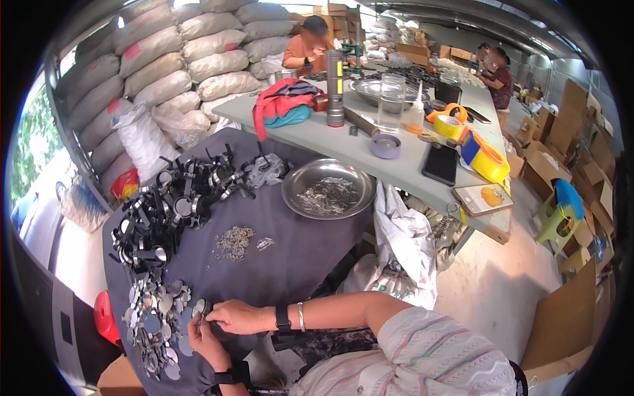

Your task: The recorder is assembling small metal and plastic components, specifically connecting small pins or clips to circular plastic housings.

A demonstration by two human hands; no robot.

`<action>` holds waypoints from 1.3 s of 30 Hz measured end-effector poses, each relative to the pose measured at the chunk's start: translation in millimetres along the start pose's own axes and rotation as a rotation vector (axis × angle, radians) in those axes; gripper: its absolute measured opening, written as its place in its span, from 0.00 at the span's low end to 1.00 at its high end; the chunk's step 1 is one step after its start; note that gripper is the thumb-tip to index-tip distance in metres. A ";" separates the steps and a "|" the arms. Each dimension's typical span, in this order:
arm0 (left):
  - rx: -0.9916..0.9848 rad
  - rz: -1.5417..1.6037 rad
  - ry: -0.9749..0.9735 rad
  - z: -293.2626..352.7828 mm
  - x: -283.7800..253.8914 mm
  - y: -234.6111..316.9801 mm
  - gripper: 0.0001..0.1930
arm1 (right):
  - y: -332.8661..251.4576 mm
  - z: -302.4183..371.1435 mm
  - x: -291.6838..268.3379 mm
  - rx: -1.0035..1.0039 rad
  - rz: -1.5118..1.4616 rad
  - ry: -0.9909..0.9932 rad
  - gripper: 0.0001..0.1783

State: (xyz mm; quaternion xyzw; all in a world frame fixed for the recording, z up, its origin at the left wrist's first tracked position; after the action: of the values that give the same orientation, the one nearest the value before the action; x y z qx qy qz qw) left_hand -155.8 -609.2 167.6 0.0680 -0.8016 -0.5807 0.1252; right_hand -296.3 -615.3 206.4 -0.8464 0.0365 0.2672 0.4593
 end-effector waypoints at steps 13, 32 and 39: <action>-0.024 -0.033 -0.040 3.3 4.7 7.3 0.11 | 8.8 -7.0 4.6 0.127 -0.257 0.093 0.13; -0.108 -0.121 0.008 -1.0 18.3 6.2 0.10 | 25.5 -8.0 -37.9 0.443 -0.557 0.080 0.03; -0.159 0.020 0.030 2.8 2.6 7.3 0.09 | 30.3 -19.7 1.5 0.494 -0.804 0.089 0.03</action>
State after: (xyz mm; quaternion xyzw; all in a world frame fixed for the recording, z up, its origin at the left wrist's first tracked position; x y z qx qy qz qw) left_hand -158.8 -605.0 174.1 0.0584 -0.7516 -0.6401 0.1480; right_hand -296.0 -648.2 191.3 -0.6693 -0.2119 0.0149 0.7120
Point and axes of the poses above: each hand's wrist, its own z-axis away from the middle knuckle, its own x-axis out of the palm, y = z × x, the point moved 5 cm from there along -z, towards the middle knuckle, and after that the axes turned 4 degrees about x, right-handed, at the moved point
